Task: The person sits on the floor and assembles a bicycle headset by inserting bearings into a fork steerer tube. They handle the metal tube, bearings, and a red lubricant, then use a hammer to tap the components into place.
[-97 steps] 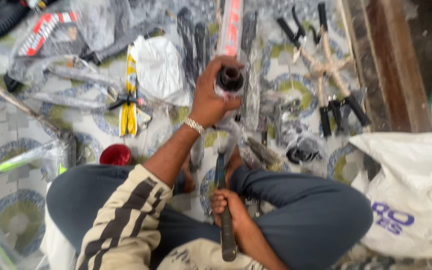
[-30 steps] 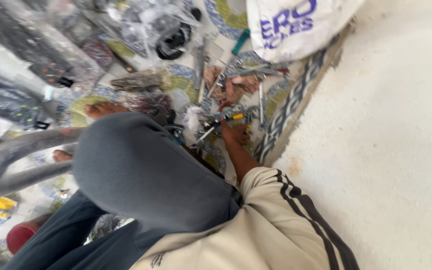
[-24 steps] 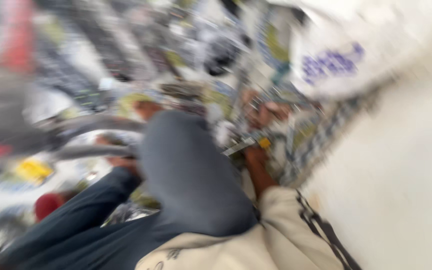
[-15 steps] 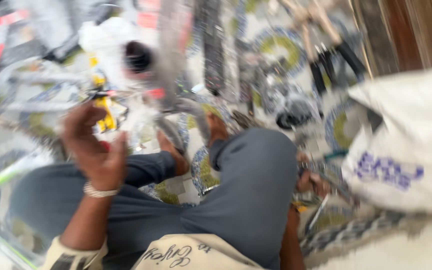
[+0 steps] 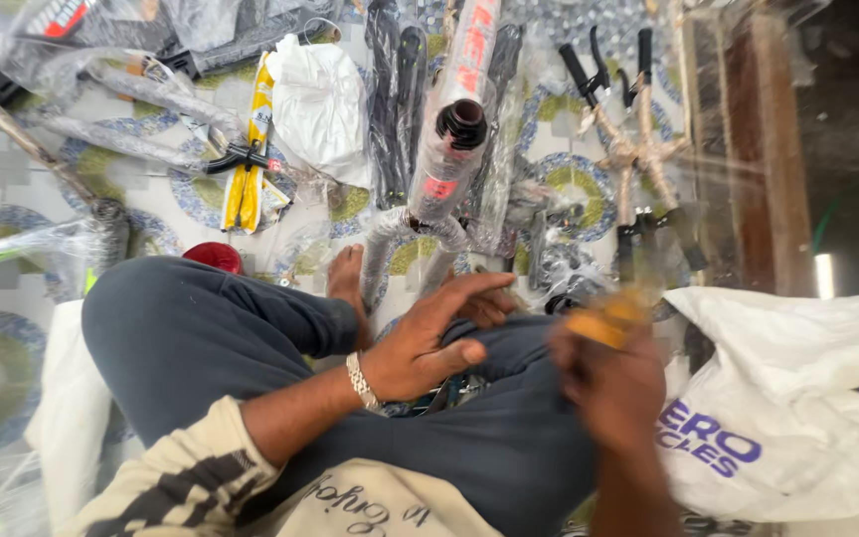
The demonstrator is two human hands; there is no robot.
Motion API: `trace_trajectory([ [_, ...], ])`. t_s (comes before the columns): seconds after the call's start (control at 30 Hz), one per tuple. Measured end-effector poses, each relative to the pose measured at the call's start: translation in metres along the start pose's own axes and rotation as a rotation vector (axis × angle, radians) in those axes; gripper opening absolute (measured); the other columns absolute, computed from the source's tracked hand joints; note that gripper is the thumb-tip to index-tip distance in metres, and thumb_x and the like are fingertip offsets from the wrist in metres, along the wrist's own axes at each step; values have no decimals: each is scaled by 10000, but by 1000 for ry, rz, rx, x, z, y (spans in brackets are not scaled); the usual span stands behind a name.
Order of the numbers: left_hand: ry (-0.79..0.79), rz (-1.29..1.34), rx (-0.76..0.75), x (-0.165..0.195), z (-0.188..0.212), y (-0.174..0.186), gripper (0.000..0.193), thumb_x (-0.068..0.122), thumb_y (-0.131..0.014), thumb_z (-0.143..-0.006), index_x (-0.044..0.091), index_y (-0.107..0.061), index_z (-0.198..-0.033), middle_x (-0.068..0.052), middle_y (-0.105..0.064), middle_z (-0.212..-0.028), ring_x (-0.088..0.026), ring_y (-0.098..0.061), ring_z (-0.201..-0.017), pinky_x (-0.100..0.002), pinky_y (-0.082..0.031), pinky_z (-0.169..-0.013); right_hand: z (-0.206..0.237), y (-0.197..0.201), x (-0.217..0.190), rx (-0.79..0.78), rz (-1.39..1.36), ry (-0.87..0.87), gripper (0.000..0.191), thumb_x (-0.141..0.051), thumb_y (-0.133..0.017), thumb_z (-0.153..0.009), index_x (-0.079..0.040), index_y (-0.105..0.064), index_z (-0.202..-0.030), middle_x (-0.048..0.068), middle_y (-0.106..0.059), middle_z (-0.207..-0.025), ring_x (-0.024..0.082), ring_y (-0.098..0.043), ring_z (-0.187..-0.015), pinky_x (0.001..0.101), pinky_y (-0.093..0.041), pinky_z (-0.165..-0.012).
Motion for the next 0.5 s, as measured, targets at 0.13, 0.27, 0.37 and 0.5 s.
trace_trajectory([
  [0.13, 320, 304, 248, -26, 9, 10, 557, 466, -494, -1047, 64, -519, -1432, -3, -575, -876, -66, -506, -693, -245, -443, -593, -20, -100, 23, -157, 30, -104, 110, -82, -554, -1026, -95, -490, -1115, 13, -528, -756, 56, -418, -544, 219, -324, -435],
  [0.27, 349, 133, 304, -47, 11, 37, 417, 378, -426, -1114, 21, -640, -1102, 35, -456, -625, -60, -393, -542, -248, -332, -521, -20, -123, 22, -140, 269, 170, 163, -98, -590, -1035, -55, -502, -1165, 10, -583, -863, 66, -492, -702, 231, -422, -593],
  [0.37, 363, 10, 205, -45, 7, 54, 375, 341, -448, -1103, 30, -633, -1003, 43, -465, -640, -59, -422, -568, -260, -369, -529, -21, -108, 18, -142, 527, 166, 185, -147, -634, -1009, -36, -545, -1127, 4, -593, -820, 68, -498, -694, 250, -445, -609],
  [0.5, 411, -116, 51, -46, 5, 56, 366, 342, -451, -1086, 50, -648, -984, 33, -476, -606, -56, -456, -543, -251, -400, -524, -29, -70, 2, -327, 741, 129, 193, -184, -668, -998, -35, -584, -1088, 4, -589, -745, 67, -504, -662, 260, -454, -601],
])
Point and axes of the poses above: each hand's wrist, its own z-axis away from the middle knuckle, its own y-axis out of the back of the hand, x = y × z, the point moved 5 cm from there along -z, towards the middle knuckle
